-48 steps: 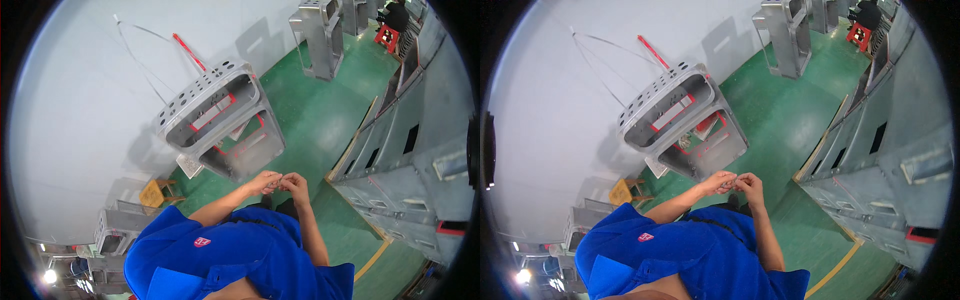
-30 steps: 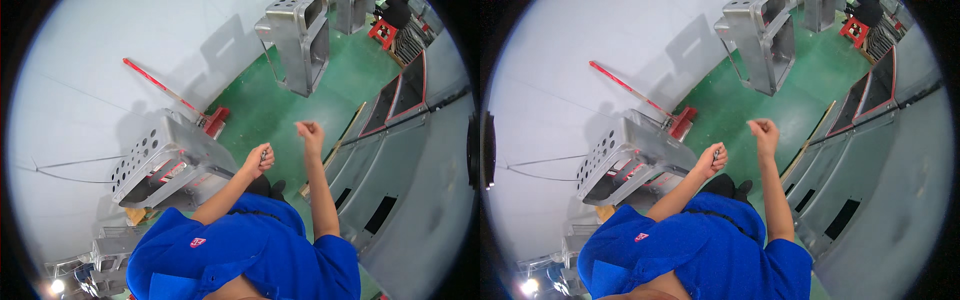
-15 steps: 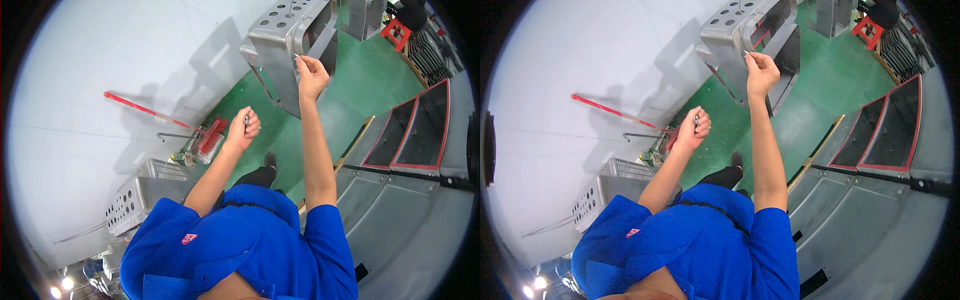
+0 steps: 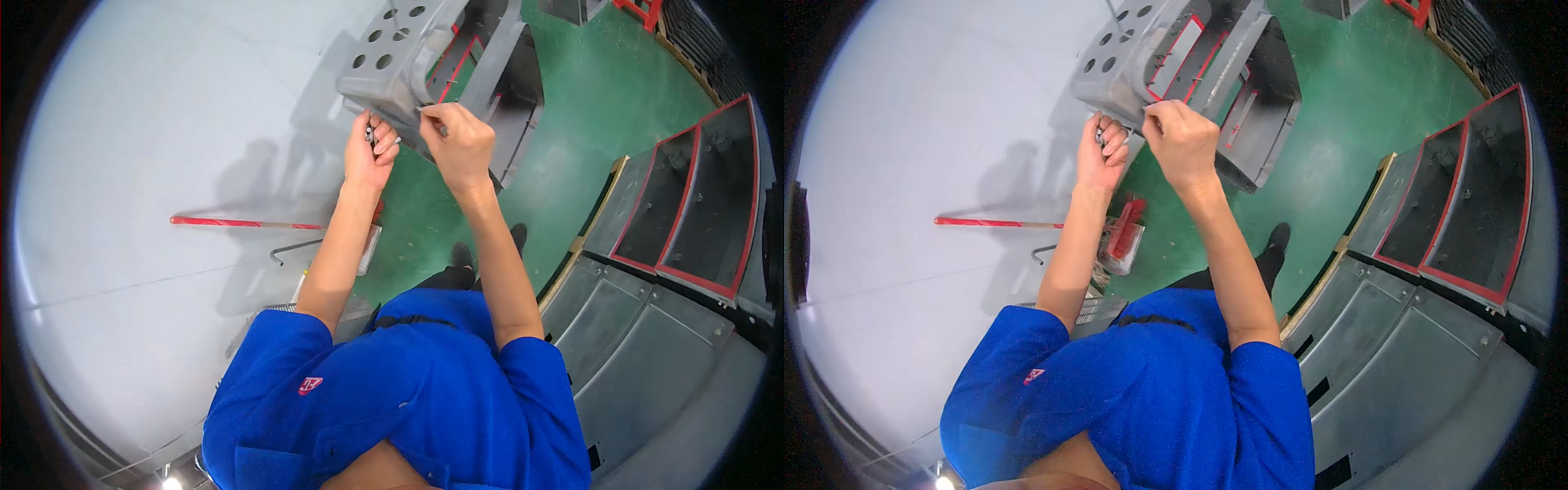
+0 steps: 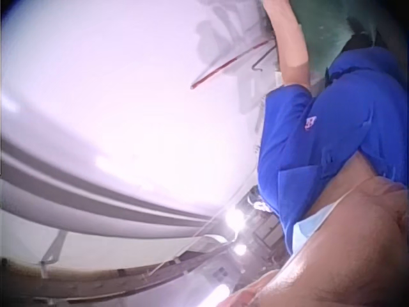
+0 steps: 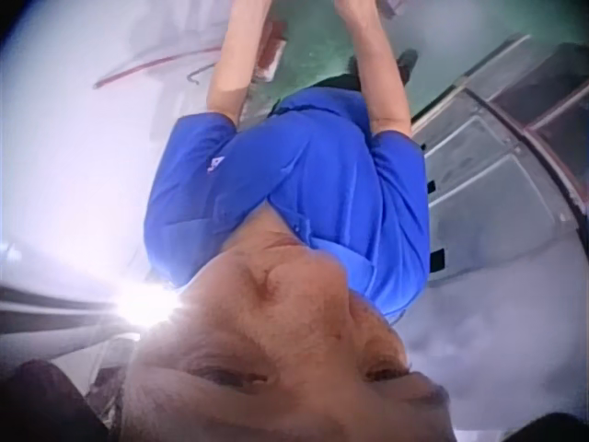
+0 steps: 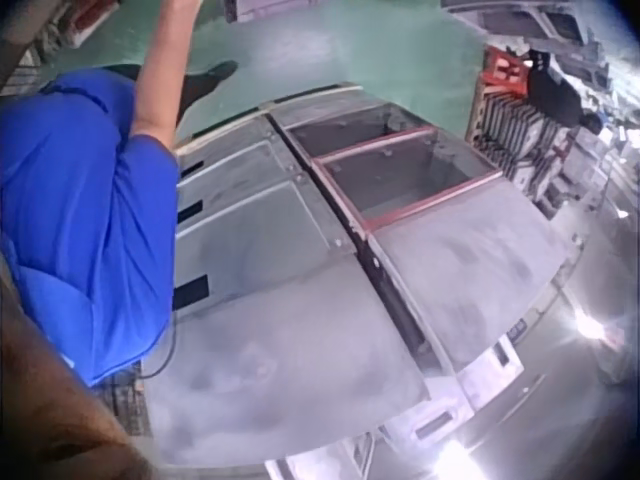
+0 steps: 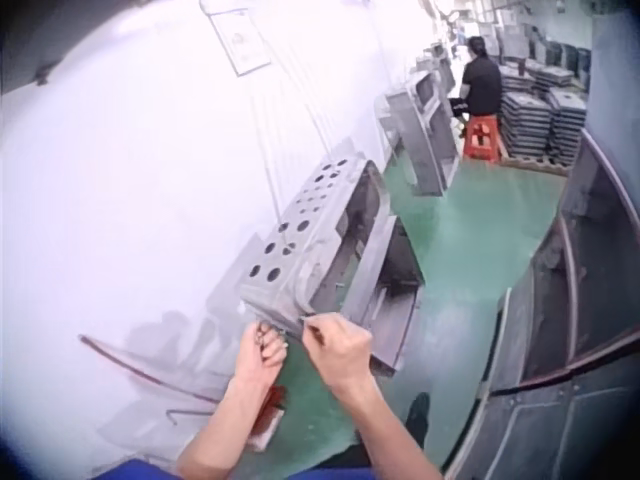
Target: The person attaches screws and hooks to metal frames and then hangs them on a processing line rack.
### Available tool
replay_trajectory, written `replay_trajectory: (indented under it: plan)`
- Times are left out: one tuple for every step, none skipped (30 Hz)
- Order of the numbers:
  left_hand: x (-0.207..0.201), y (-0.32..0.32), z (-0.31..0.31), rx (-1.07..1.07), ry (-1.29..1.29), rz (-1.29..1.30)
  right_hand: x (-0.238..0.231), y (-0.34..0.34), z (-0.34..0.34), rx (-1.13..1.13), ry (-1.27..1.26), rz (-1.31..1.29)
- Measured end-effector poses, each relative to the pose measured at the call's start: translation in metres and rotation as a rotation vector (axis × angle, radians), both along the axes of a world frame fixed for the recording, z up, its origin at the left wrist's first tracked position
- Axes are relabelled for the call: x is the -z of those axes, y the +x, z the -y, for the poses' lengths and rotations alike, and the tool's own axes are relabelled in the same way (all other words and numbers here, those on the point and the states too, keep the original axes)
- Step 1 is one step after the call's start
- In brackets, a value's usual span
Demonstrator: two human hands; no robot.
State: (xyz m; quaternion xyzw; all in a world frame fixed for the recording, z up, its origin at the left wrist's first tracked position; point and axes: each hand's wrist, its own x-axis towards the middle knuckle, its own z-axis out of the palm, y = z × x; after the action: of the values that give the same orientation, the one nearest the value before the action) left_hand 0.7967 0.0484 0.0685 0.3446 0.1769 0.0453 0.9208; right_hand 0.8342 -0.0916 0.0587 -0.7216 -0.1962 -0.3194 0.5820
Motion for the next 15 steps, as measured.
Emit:
replay_trajectory:
  plan:
    - [0.000,0.003,-0.001,0.002,0.026,-0.010,-0.001,0.000,-0.003,-0.001,-0.024,0.005]
    - [-0.001,0.006,-0.001,0.002,0.051,-0.020,-0.001,0.001,-0.006,-0.003,-0.047,0.010]
    - [-0.002,0.009,0.002,-0.005,0.080,-0.027,-0.002,0.003,-0.005,-0.013,-0.068,0.019]
    - [-0.005,0.012,0.006,-0.039,0.135,-0.052,-0.001,0.005,-0.002,-0.035,-0.115,0.080]
    - [-0.005,0.014,0.009,-0.047,0.156,-0.060,0.002,0.006,-0.001,-0.051,-0.137,0.099]
    - [-0.005,0.016,0.008,-0.042,0.178,-0.065,0.004,0.007,-0.005,-0.054,-0.159,0.118]
    - [-0.006,0.018,0.007,-0.038,0.199,-0.071,0.007,0.009,-0.008,-0.058,-0.183,0.137]
    - [-0.007,0.021,0.006,-0.018,0.187,-0.045,0.008,0.013,-0.010,-0.048,-0.169,0.154]
    - [-0.006,0.022,0.004,-0.016,0.192,-0.048,0.008,0.015,-0.010,-0.057,-0.162,0.161]
    - [-0.005,0.023,0.003,-0.015,0.196,-0.051,0.007,0.017,-0.009,-0.066,-0.155,0.167]
    - [-0.005,0.024,0.002,-0.014,0.199,-0.055,0.007,0.019,-0.008,-0.076,-0.149,0.173]
    - [-0.006,0.022,0.002,-0.047,0.177,-0.081,0.008,0.019,-0.010,-0.075,-0.132,0.190]
    - [-0.007,0.025,0.007,-0.099,0.246,-0.142,0.010,0.022,-0.009,-0.070,-0.114,0.210]
    - [-0.003,0.027,0.009,-0.091,0.234,-0.125,0.010,0.022,-0.006,-0.072,-0.095,0.191]
    - [0.001,0.030,0.013,-0.076,0.219,-0.100,0.009,0.023,0.000,-0.063,-0.098,0.151]
